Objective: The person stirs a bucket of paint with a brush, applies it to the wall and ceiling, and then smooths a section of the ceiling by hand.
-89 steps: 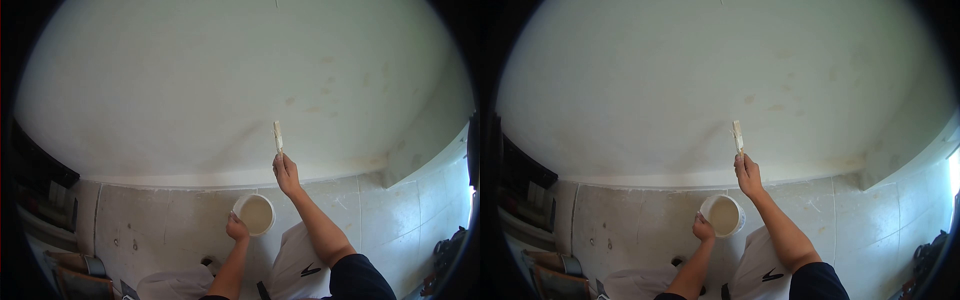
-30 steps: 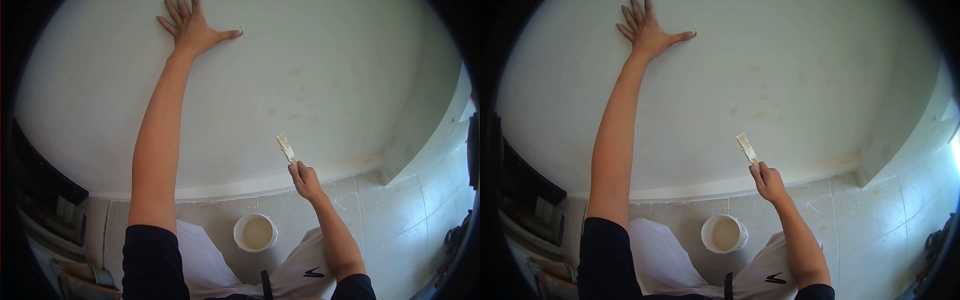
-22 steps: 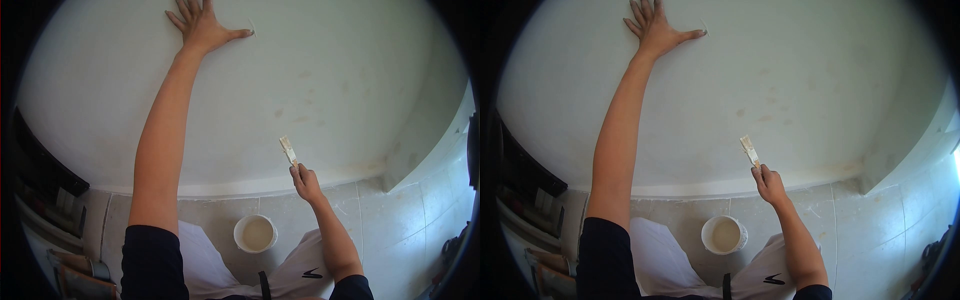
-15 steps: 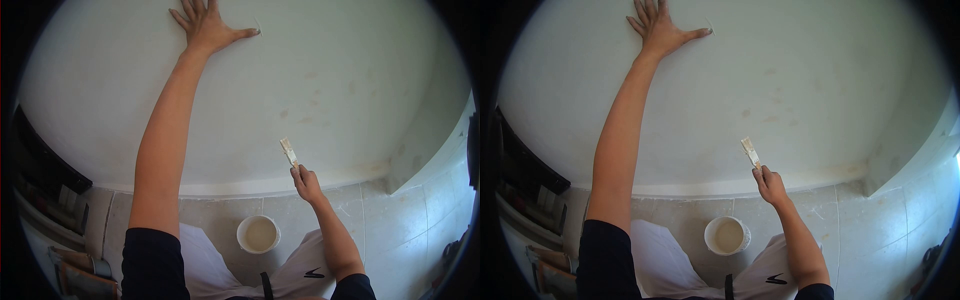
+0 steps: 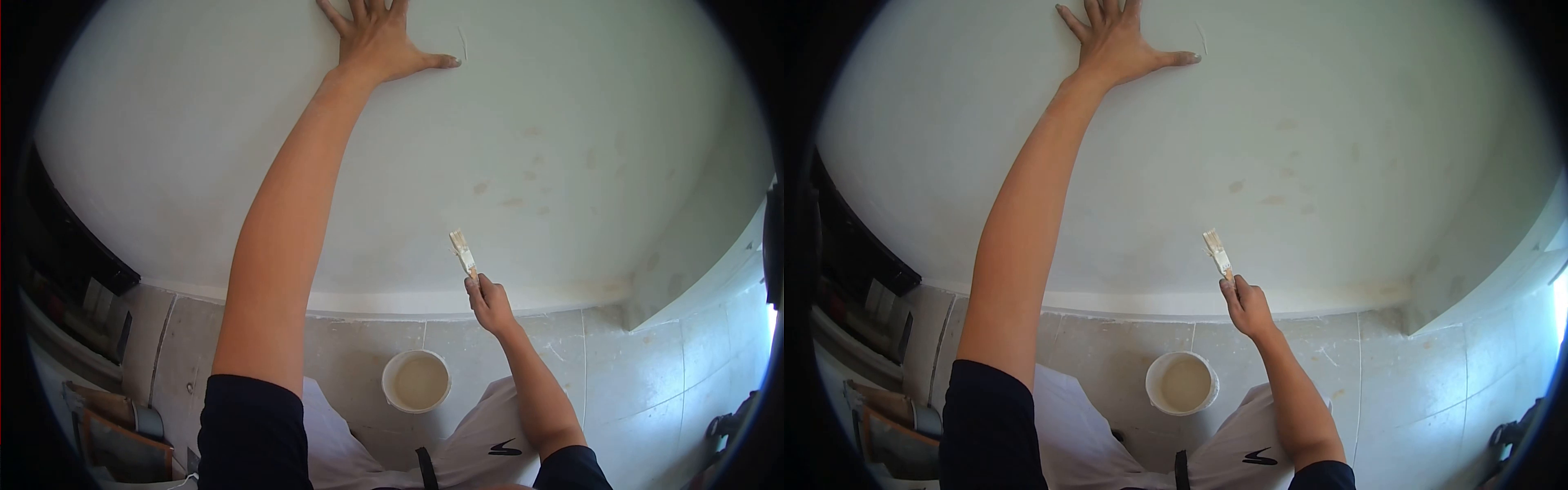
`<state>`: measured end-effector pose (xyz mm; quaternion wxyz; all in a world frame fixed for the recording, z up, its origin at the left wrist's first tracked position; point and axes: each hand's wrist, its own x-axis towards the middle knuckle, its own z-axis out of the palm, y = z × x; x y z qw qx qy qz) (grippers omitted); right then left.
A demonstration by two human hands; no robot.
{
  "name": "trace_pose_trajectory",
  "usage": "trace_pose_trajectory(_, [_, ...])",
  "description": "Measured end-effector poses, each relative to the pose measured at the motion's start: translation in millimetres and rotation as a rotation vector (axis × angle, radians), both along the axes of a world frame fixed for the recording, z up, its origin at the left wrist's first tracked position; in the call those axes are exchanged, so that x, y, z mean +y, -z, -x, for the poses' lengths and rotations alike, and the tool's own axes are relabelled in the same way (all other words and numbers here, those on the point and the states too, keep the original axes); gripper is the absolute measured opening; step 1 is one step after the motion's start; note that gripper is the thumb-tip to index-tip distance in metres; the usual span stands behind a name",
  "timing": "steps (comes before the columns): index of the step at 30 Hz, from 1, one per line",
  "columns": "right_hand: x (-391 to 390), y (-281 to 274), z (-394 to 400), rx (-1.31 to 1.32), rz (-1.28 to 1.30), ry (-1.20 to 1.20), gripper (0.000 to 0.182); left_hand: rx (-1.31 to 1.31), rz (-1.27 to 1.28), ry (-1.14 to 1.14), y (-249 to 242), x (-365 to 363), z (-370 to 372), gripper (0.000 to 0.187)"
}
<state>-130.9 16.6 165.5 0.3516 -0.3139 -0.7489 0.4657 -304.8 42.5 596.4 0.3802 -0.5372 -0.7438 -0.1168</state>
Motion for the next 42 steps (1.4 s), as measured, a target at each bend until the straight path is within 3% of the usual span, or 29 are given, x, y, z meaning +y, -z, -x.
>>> trace_pose_trajectory(16, [-14, -18, 2, 0.089, 0.058, 0.042, 0.044, -0.006, -0.12, 0.009, -10, -27, 2, 0.16])
trace_pose_trajectory(27, [2, 5, 14, -0.026, 0.055, -0.061, 0.048, -0.021, -0.065, -0.053, 5, 17, -6, 0.159])
trace_pose_trajectory(42, [-15, -20, 5, 0.038, 0.076, 0.03, 0.046, 0.043, -0.131, -0.045, -7, -16, 9, 0.158])
